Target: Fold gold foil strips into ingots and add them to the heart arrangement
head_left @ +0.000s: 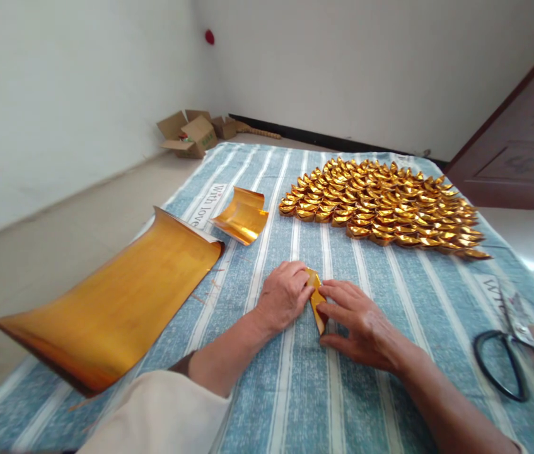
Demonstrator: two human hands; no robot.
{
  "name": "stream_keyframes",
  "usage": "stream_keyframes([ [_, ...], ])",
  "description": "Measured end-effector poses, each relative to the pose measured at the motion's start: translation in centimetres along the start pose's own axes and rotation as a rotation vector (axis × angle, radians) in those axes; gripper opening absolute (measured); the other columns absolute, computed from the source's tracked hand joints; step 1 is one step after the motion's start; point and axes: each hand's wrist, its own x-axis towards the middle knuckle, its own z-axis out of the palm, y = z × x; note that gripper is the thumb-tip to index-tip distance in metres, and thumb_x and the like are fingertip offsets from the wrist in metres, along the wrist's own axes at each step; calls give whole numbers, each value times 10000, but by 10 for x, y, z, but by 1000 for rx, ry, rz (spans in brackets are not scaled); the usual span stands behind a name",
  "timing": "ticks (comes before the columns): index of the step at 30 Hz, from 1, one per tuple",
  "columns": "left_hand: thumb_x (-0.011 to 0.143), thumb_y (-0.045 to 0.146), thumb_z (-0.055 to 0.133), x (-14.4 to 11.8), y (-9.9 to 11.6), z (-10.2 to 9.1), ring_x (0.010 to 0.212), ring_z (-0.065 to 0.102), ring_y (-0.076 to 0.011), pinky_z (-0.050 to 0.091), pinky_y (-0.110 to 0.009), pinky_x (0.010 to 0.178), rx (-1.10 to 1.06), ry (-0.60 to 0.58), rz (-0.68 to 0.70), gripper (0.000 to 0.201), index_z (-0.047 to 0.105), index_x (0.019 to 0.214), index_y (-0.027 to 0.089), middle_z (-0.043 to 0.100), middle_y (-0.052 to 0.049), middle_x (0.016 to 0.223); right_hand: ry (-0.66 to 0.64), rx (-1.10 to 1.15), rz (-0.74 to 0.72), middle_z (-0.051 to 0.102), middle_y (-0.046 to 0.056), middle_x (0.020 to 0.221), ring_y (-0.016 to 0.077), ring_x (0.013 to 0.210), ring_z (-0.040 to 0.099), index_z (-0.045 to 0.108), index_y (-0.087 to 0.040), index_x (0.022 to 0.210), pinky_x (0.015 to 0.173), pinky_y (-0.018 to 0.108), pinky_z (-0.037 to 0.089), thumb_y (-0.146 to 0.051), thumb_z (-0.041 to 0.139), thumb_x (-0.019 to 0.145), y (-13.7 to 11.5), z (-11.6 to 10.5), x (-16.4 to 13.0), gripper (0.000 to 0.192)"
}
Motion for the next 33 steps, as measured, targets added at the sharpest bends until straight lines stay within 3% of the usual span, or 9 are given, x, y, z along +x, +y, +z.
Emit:
stream_keyframes([
  [4,816,169,616,1,-2,2,941,584,-205,482,-372,852,-10,6,-2,26,596,799,168,638,-69,1000,6,-9,-23,632,94,1041,253,1100,541,618,-176,931,925,447,466,-292,635,834,1,1,1,152],
  [12,774,213,661,2,-7,-8,968,576,-204,460,-378,881,-126,-94,-11,80,610,827,183,632,-56,1056,-8,-33,-49,638,93,1042,237,1101,556,631,-184,949,914,421,489,-317,533,912,-2,0,1,170],
  [23,730,231,709,3,-12,-12,1044,545,-211,412,-366,936,-135,-125,25,213,615,906,155,625,-77,1101,-57,-71,-57,621,85,979,243,1074,556,601,-177,962,867,425,504,-307,558,894,-3,1,2,153],
  [33,726,218,705,3,-12,-13,1066,540,-211,402,-377,952,-140,-154,10,207,601,899,170,617,-67,1133,-6,-125,-96,620,103,1031,255,1099,540,610,-187,972,869,432,507,-296,513,921,-3,7,1,155],
])
